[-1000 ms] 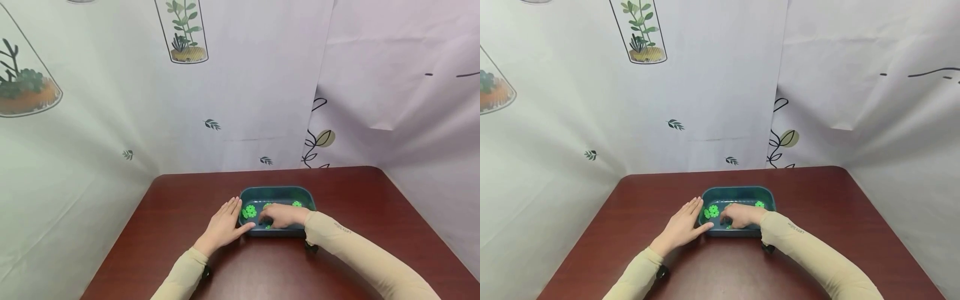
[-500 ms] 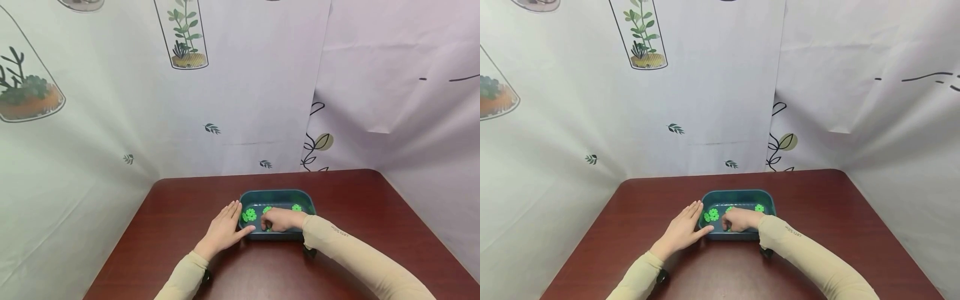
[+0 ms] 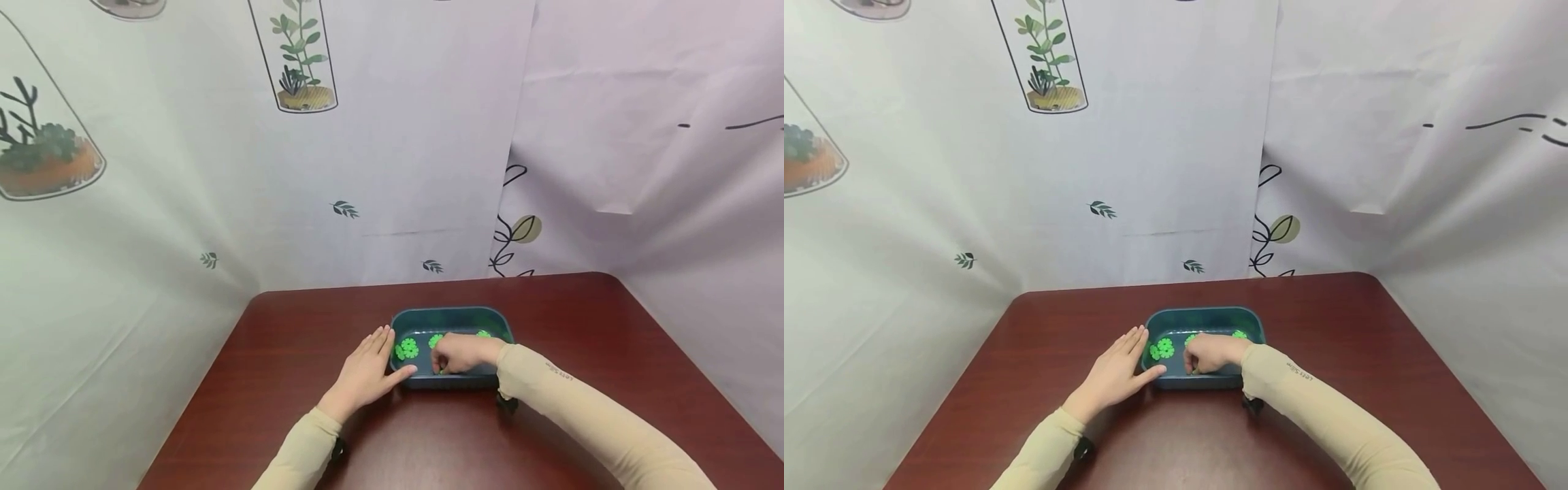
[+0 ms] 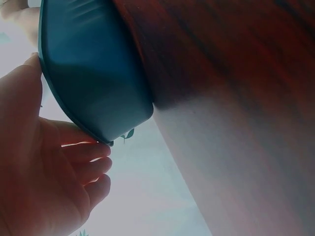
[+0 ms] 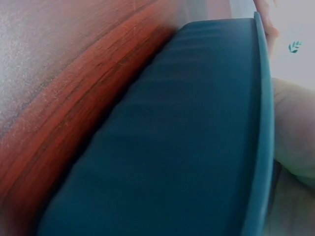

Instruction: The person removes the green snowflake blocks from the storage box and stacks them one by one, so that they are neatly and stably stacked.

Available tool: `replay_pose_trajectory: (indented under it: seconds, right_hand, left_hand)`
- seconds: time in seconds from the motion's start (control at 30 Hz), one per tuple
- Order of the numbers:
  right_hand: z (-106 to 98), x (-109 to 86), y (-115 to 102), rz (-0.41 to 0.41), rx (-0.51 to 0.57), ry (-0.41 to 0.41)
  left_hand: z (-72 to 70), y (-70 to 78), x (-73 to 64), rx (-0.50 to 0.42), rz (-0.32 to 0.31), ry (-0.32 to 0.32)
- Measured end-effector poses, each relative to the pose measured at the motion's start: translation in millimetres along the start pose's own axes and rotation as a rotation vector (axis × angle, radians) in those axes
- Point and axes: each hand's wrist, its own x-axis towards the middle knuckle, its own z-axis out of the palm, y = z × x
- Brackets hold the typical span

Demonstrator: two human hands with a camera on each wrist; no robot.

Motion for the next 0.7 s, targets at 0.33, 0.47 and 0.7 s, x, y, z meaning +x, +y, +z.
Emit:
replay_pose_trajectory:
  seconds: [0.33,0.47,0.7]
  right_hand:
    - [-20,-10.9,3,-0.018,0.078,0.068]
    - [-33,-21.4,10,-0.027,0.085,0.122]
    - [-54,-48.8,30,0.014,0.092,0.248]
  left_hand:
    - [-1.9,0.1,1.3,0.003,-0.007,-0.005]
    - [-2.1,0.0,3.0,-0.001,-0.010,-0.008]
    - [-1.7,1.2,2.0,-0.028,-0.019,-0.022]
